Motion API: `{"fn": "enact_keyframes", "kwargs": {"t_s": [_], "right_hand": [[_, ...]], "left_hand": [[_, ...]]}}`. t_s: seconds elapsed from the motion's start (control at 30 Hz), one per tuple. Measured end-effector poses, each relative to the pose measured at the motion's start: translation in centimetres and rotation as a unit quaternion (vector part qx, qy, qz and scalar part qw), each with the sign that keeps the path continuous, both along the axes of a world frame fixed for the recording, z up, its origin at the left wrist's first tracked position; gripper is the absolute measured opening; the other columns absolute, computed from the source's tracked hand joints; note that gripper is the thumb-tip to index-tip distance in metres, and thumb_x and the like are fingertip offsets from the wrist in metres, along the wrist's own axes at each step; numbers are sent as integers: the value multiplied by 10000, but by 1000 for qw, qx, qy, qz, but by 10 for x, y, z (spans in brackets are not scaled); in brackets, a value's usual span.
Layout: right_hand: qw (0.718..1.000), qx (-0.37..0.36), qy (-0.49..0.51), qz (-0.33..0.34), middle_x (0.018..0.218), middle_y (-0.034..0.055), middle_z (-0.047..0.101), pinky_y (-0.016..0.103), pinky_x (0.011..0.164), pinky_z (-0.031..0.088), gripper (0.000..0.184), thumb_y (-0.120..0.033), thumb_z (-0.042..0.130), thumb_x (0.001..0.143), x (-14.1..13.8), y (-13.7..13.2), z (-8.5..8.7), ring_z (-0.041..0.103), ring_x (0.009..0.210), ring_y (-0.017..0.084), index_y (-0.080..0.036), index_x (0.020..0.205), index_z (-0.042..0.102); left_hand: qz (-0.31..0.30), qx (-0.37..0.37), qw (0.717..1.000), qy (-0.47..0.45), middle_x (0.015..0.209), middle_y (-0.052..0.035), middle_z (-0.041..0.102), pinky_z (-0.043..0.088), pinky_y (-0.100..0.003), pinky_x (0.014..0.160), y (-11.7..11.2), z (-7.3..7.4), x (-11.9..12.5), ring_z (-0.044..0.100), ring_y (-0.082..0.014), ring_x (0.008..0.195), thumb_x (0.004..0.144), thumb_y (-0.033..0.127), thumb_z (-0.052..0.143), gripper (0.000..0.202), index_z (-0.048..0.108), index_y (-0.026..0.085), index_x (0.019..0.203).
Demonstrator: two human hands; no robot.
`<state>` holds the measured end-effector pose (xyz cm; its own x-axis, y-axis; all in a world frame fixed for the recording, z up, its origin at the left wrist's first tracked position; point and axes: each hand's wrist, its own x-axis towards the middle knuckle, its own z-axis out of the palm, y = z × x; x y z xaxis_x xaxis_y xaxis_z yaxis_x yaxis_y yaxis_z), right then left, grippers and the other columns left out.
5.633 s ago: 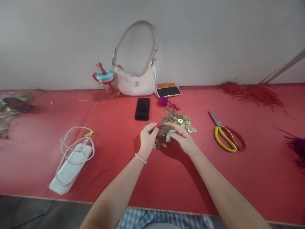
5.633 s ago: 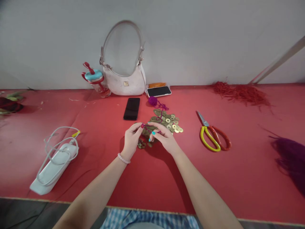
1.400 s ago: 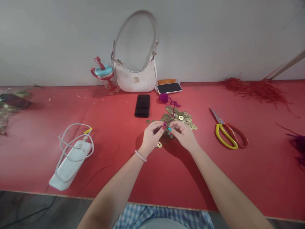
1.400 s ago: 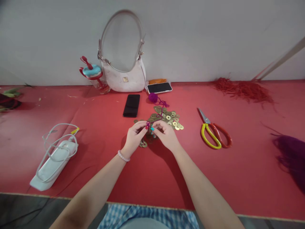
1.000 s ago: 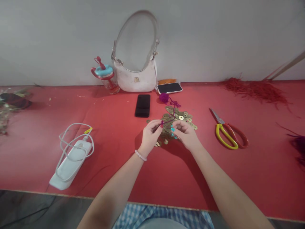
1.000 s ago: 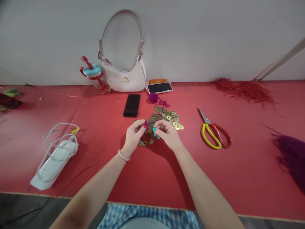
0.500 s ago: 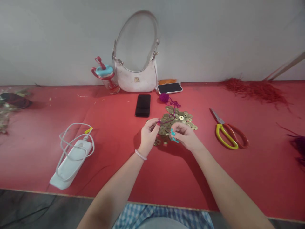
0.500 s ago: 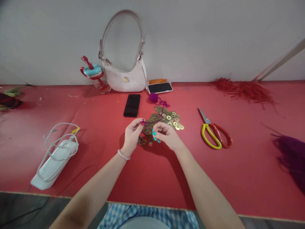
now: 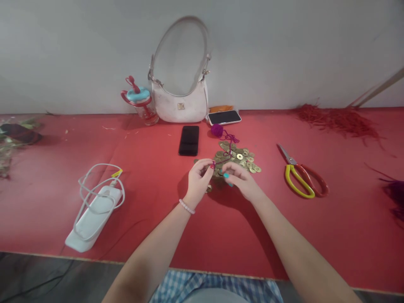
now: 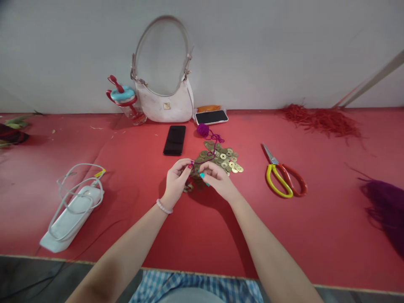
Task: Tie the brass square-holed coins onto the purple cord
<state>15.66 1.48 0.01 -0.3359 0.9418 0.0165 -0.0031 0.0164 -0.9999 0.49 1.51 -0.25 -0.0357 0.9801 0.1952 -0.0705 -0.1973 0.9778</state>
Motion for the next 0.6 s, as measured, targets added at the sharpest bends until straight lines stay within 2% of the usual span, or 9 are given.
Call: {"fn": "enact_keyframes", "kwargs": {"t_s": [0.07,0.13,0.2,0.27,0.4,0.6], "right_hand": [[996,40,-10,-75,655,-21,492,225,532,378,66,-258,531,763,0,2,-2,464,582,109,-213,806,551],[991,75,-32,-110,793,11,558,262,652,428,113,-246,520,768,-1,3,-1,525,728,144,-224,860,582],[987,101,-58,-112,935,30,569,298,759,435,177,-228,505,781,-2,3,1,538,859,168,-241,932,595],[984,129,-80,-95,985,37,558,317,819,424,203,-206,492,795,-2,3,4,530,924,174,-251,957,605],[978,170,-101,-69,960,39,561,324,848,416,189,-184,497,803,-3,5,5,530,935,171,-250,933,617],[981,139,-96,-94,937,48,577,324,793,455,101,-249,574,762,-1,7,-4,553,894,182,-215,854,599]], "left_hand": [[-6,11,1000,7,945,-79,579,472,-262,753,0,1,0,563,-147,871,786,209,519,119,614,148,824],[-14,25,999,24,932,-76,580,469,-269,767,0,1,0,559,-147,879,789,207,519,116,619,150,802],[-26,39,998,44,933,-75,575,464,-276,786,0,2,0,553,-150,898,788,202,524,114,626,152,787],[-40,49,996,55,938,-73,567,461,-281,800,0,1,0,548,-149,906,782,193,532,105,631,155,786],[-51,51,996,59,932,-67,553,461,-277,793,0,-1,1,544,-142,891,776,184,539,99,632,158,795],[-53,47,995,72,924,-71,560,459,-284,797,0,-1,2,550,-145,884,786,208,533,115,635,153,788]]}}
